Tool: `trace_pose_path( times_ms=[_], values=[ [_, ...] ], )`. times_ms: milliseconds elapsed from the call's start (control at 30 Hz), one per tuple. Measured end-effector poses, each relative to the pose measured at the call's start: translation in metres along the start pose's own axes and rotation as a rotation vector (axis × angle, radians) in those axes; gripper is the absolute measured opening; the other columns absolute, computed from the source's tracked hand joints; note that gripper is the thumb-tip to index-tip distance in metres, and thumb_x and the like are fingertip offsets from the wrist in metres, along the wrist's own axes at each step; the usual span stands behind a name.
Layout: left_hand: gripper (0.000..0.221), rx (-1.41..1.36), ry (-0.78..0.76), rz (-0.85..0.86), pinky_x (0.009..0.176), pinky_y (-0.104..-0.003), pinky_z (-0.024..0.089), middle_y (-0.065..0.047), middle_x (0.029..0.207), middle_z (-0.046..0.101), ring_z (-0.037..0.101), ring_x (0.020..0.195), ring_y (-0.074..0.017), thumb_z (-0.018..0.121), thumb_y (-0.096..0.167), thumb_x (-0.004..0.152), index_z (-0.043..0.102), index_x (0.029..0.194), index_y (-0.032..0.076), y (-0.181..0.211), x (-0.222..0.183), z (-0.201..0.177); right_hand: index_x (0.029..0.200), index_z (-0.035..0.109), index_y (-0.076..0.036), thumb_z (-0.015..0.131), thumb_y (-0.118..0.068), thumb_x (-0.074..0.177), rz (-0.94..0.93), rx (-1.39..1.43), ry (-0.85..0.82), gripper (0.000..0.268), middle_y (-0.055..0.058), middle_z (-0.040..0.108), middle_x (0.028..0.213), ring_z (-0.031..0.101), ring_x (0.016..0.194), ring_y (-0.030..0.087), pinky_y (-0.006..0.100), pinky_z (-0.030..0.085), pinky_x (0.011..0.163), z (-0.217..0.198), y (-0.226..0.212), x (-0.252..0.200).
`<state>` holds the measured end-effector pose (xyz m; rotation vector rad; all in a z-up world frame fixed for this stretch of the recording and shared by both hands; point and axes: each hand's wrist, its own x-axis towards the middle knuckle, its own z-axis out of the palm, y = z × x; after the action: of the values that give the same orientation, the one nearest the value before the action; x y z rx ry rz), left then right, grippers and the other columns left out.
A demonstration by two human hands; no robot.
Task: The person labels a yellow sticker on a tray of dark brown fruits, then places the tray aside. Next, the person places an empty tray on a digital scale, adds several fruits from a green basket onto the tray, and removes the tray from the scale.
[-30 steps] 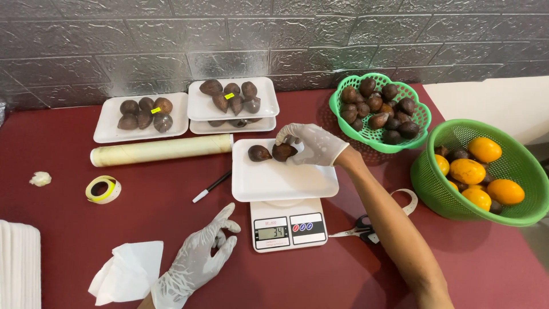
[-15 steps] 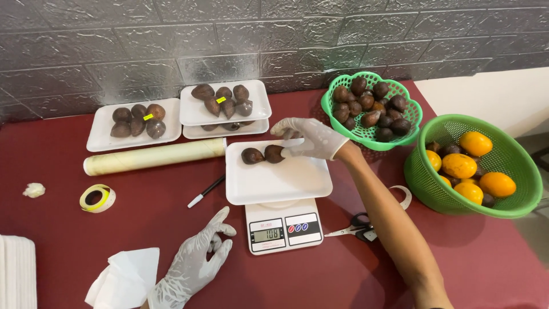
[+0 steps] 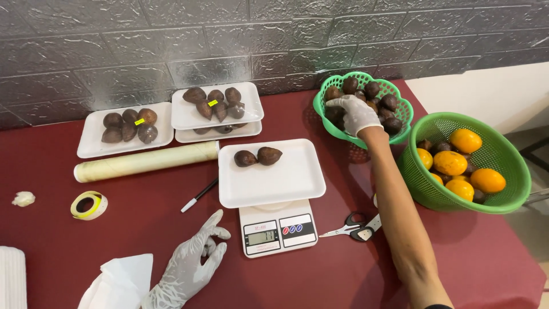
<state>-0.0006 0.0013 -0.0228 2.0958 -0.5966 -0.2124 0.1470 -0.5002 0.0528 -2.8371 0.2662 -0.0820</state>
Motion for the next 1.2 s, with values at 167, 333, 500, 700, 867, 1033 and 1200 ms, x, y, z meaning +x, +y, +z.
trace_pose_path(
  times_ms=[167, 333, 500, 700, 867, 1033, 1200],
  values=[
    [0.073, 0.002, 0.024, 0.034, 0.076, -0.022, 0.057, 0.012, 0.104, 0.074, 0.054, 0.059, -0.0058, 0.067, 0.012, 0.088, 0.042, 0.156, 0.022, 0.000, -0.001, 0.001, 0.130, 0.070, -0.032, 0.035, 0.016, 0.078, -0.109, -0.028, -0.004, 0.079, 0.000, 0.057, 0.140, 0.056, 0.129, 0.032, 0.050, 0.047, 0.097, 0.017, 0.018, 0.006],
    [0.075, -0.029, 0.007, 0.003, 0.078, -0.023, 0.058, 0.009, 0.105, 0.075, 0.056, 0.061, -0.0051, 0.067, 0.012, 0.088, 0.040, 0.157, 0.024, 0.002, -0.001, 0.000, 0.144, 0.056, -0.037, 0.056, 0.000, 0.079, -0.085, -0.051, -0.206, 0.075, 0.000, 0.031, 0.170, 0.037, 0.150, 0.031, 0.047, 0.032, 0.118, -0.003, 0.008, -0.005],
    [0.075, -0.028, -0.001, -0.009, 0.077, -0.023, 0.058, 0.009, 0.105, 0.075, 0.055, 0.060, -0.0057, 0.067, 0.012, 0.088, 0.040, 0.157, 0.024, 0.004, -0.001, -0.001, 0.125, 0.070, -0.031, 0.070, -0.004, 0.079, -0.141, -0.031, -0.049, 0.054, -0.003, 0.052, 0.154, 0.051, 0.138, 0.030, 0.044, 0.042, 0.108, 0.009, 0.016, 0.000],
    [0.073, -0.026, -0.001, 0.004, 0.076, -0.023, 0.057, 0.010, 0.105, 0.075, 0.055, 0.060, -0.0060, 0.066, 0.013, 0.088, 0.041, 0.156, 0.023, 0.004, -0.001, -0.002, 0.130, 0.066, -0.022, 0.077, -0.023, 0.086, -0.098, -0.033, 0.045, 0.046, 0.008, 0.066, 0.129, 0.059, 0.122, 0.034, 0.047, 0.044, 0.102, 0.002, 0.020, 0.003],
    [0.075, -0.032, -0.013, -0.017, 0.078, -0.023, 0.058, 0.008, 0.107, 0.075, 0.054, 0.061, -0.0069, 0.066, 0.014, 0.089, 0.039, 0.158, 0.025, 0.003, -0.001, -0.002, 0.125, 0.069, -0.021, 0.078, -0.030, 0.087, -0.175, 0.023, 0.023, 0.041, 0.008, 0.068, 0.093, 0.064, 0.094, 0.035, 0.048, 0.047, 0.084, -0.038, -0.041, -0.031],
    [0.073, -0.035, -0.001, 0.008, 0.076, -0.023, 0.058, 0.009, 0.105, 0.074, 0.053, 0.061, -0.0071, 0.067, 0.013, 0.089, 0.040, 0.157, 0.022, 0.002, -0.001, -0.001, 0.120, 0.070, -0.018, 0.073, -0.021, 0.084, -0.386, 0.106, -0.340, 0.036, 0.004, 0.075, 0.101, 0.069, 0.090, 0.022, 0.035, 0.054, 0.081, -0.057, -0.107, -0.068],
    [0.074, -0.041, -0.001, 0.003, 0.078, -0.023, 0.059, 0.008, 0.107, 0.075, 0.055, 0.061, -0.0063, 0.066, 0.013, 0.089, 0.039, 0.157, 0.023, 0.003, -0.001, -0.001, 0.120, 0.070, -0.019, 0.078, -0.027, 0.081, -0.393, 0.068, -0.375, 0.041, 0.005, 0.073, 0.099, 0.067, 0.089, 0.024, 0.037, 0.052, 0.080, -0.027, -0.112, -0.060]
  ],
)
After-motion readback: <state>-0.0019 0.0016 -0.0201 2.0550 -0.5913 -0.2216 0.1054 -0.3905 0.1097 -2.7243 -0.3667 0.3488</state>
